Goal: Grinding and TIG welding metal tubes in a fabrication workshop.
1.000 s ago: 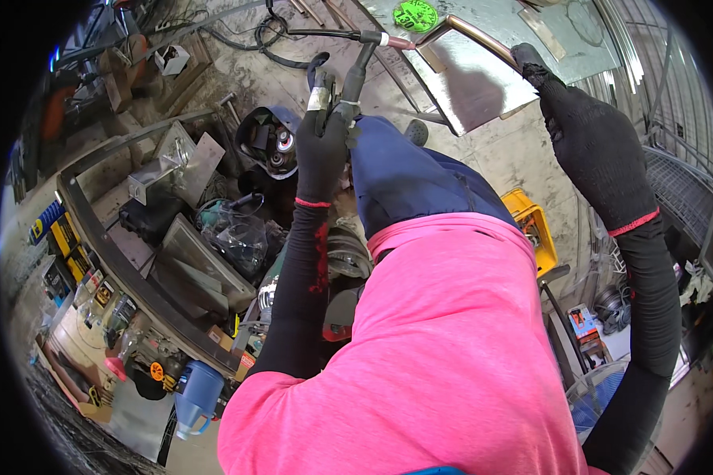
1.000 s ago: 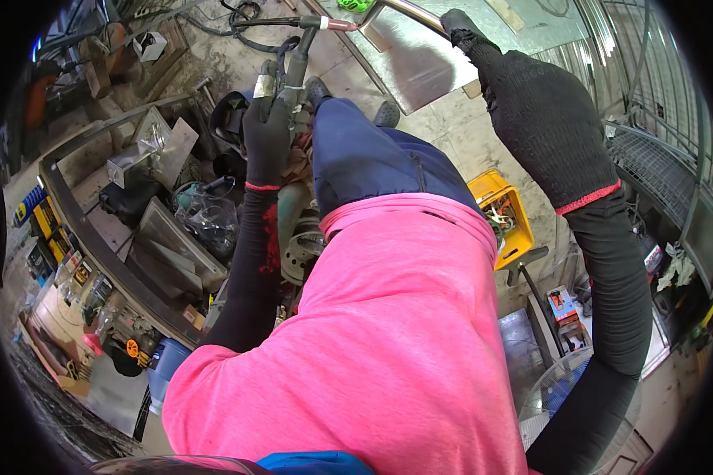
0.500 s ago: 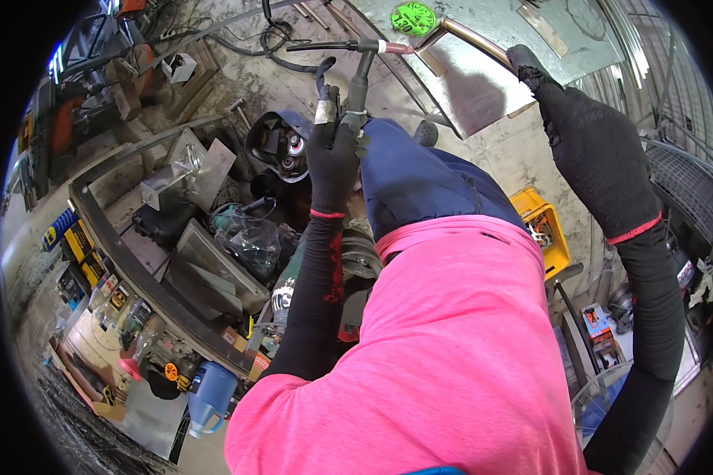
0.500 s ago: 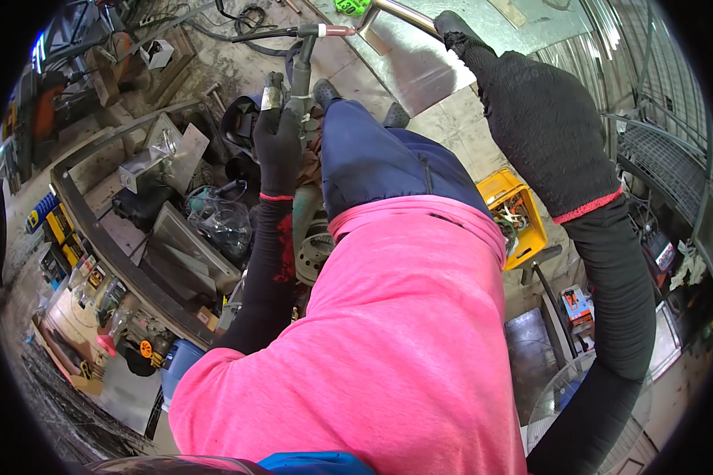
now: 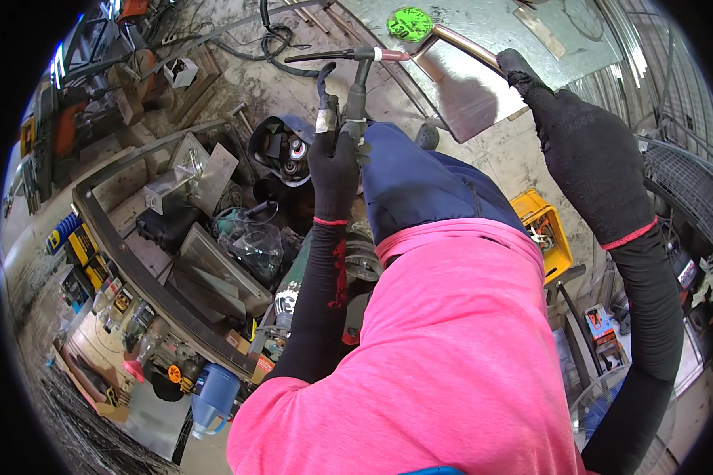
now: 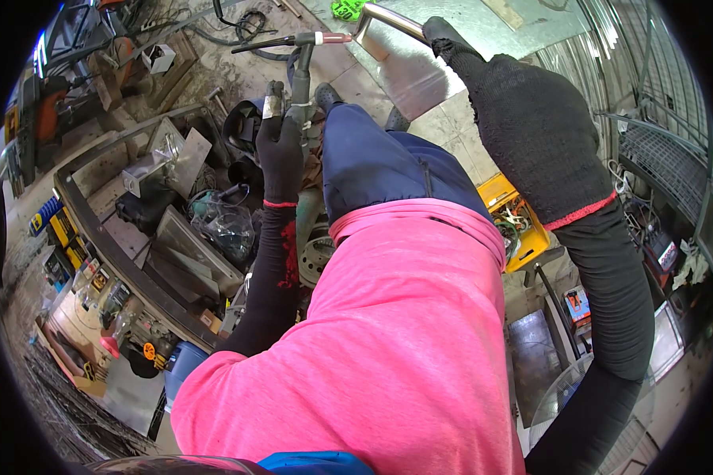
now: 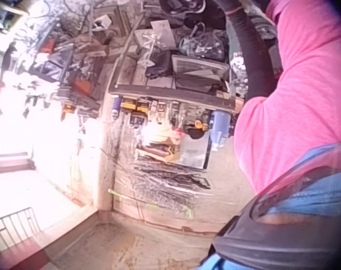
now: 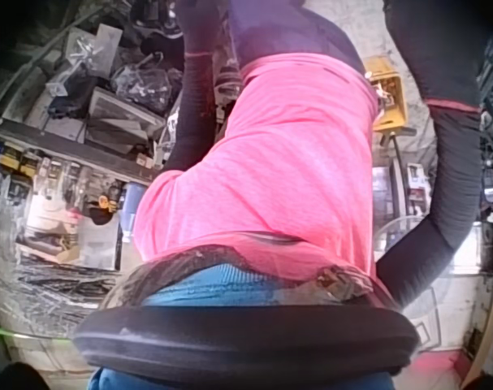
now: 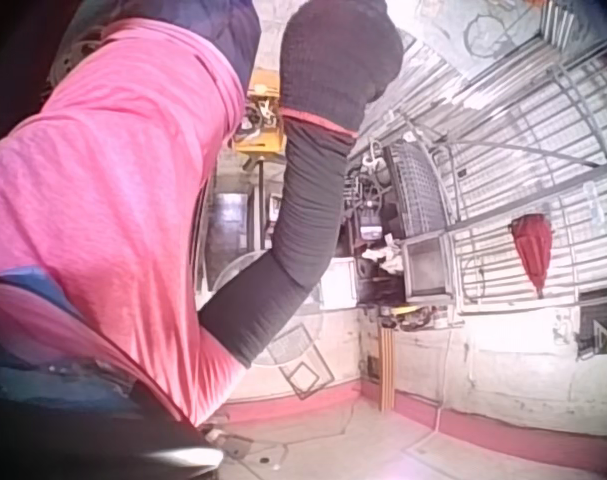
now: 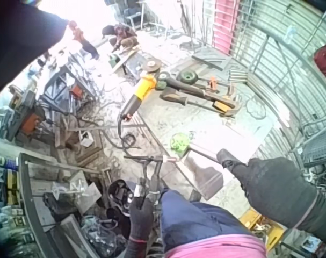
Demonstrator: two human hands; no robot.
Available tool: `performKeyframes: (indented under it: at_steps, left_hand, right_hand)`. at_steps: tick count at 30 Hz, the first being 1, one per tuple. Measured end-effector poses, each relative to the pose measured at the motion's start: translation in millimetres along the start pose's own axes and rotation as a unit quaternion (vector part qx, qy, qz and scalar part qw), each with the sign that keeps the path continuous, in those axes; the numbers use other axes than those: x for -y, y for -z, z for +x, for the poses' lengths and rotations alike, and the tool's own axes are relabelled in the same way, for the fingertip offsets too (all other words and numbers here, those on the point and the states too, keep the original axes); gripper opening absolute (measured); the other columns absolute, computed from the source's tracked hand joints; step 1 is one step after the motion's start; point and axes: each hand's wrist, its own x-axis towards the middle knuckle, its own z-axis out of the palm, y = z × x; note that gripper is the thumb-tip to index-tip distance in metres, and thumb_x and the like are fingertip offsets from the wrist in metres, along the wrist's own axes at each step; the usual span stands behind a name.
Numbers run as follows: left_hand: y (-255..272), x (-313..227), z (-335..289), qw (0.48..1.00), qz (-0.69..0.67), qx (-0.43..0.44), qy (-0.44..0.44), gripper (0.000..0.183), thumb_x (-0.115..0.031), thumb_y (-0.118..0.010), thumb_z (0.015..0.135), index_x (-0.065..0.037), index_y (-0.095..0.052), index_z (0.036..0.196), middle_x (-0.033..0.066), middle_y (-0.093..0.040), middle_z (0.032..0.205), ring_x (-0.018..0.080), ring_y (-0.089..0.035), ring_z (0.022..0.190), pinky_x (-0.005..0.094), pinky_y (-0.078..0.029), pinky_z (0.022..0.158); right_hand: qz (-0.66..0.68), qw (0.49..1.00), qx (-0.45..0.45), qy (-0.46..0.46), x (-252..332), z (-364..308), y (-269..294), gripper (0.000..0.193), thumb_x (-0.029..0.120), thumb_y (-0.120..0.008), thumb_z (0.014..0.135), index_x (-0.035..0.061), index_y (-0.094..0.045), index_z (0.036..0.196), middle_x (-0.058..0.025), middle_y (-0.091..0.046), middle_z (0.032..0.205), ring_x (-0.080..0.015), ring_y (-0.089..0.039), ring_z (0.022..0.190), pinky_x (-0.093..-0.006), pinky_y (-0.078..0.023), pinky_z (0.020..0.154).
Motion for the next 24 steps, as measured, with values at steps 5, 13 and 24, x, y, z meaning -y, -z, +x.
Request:
performKeyframes:
  at_steps: [5,13,24]
  left_hand:
    - [1.6,13.7,-0.4,1.0,0.003,0.001,-0.001,0.026,-0.01,-0.058,0.106,0.004,-0.071,0.124,0.0062,-0.074,0.091,0.0123,-0.069,0.071,0.0279,-0.054,0.061]
    - [-2.9,23.2,-0.4,0.999,0.011,-0.01,-0.03,0.027,-0.007,-0.061,0.104,0.002,-0.068,0.128,0.0039,-0.071,0.083,0.0098,-0.064,0.066,0.0277,-0.052,0.058]
    - [-9.6,25.9,-4.8,0.997,0.039,-0.021,-0.06,0.028,-0.006,-0.062,0.103,0.001,-0.068,0.129,0.0022,-0.069,0.08,0.0101,-0.062,0.063,0.0298,-0.05,0.056]
  right_hand:
    - [-0.019,1.0,0.021,-0.006,2.2,0.8,0.2,0.067,0.004,-0.065,0.095,0.0239,-0.053,0.158,-0.0118,-0.067,0.091,-0.0322,-0.072,0.08,-0.047,-0.058,0.068]
    - [-0.049,0.998,0.026,-0.022,6.2,1.6,1.8,0.066,0.007,-0.063,0.1,0.0249,-0.051,0.162,-0.0145,-0.067,0.091,-0.0334,-0.072,0.079,-0.0484,-0.057,0.068]
    - [-0.047,0.999,0.022,-0.014,3.8,0.6,-0.9,0.055,0.008,-0.064,0.101,0.0204,-0.057,0.154,-0.0144,-0.068,0.092,-0.0336,-0.072,0.079,-0.0483,-0.058,0.068]
